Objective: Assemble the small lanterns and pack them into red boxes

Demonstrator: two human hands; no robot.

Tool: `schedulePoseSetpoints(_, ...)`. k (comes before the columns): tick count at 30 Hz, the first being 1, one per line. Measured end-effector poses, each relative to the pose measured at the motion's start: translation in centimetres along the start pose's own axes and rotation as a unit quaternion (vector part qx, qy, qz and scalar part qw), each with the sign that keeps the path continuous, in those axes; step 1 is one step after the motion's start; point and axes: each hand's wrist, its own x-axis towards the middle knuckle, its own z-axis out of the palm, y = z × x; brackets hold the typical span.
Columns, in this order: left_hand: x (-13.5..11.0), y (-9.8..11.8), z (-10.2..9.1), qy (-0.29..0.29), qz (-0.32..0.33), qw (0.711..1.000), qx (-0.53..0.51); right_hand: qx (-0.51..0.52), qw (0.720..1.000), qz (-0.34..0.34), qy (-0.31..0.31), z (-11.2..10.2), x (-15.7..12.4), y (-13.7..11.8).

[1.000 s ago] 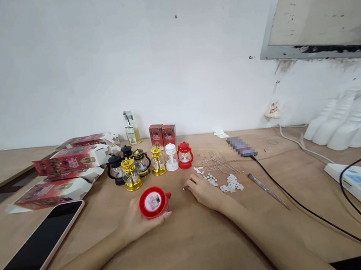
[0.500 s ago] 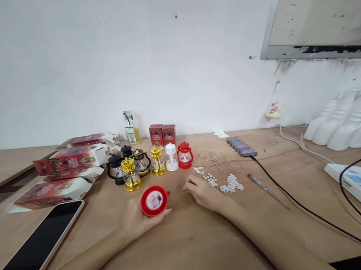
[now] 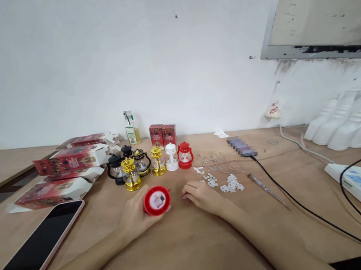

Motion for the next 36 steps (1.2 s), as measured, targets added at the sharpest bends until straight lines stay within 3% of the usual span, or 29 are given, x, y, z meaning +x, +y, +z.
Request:
schedulePoseSetpoints(14,0.2,-0.3,0.2,-0.007,0.027,0.999,0.044,-0.021,0.998,-0.041,0.030,-0.1,0.0,-0.8)
schedulePoseSetpoints(17,0.2,-0.3,0.1,-0.019,0.026,0.998,0.057,-0.044,0.988,-0.046,0.139,-0.6,0.4,-1.7)
schedulePoseSetpoints(21,0.3,0.3,0.0,-0.045,0.020,0.997,0.064,-0.036,0.937,-0.057,0.342,-1.3,0.9,-3.9)
schedulePoseSetpoints(23,0.4,0.7,-0.1,-0.060,0.023,0.995,0.070,-0.014,0.921,-0.092,0.378,-1.4,1.0,-5.2)
schedulePoseSetpoints(30,0.3,1.3,-0.1,-0.089,0.034,0.991,0.093,-0.016,0.932,-0.204,0.298,-1.2,0.8,-6.9)
schedulePoseSetpoints(36,0.3,1.1,0.0,-0.082,0.029,0.992,0.095,-0.042,0.930,-0.218,0.292,-0.9,1.0,-6.2)
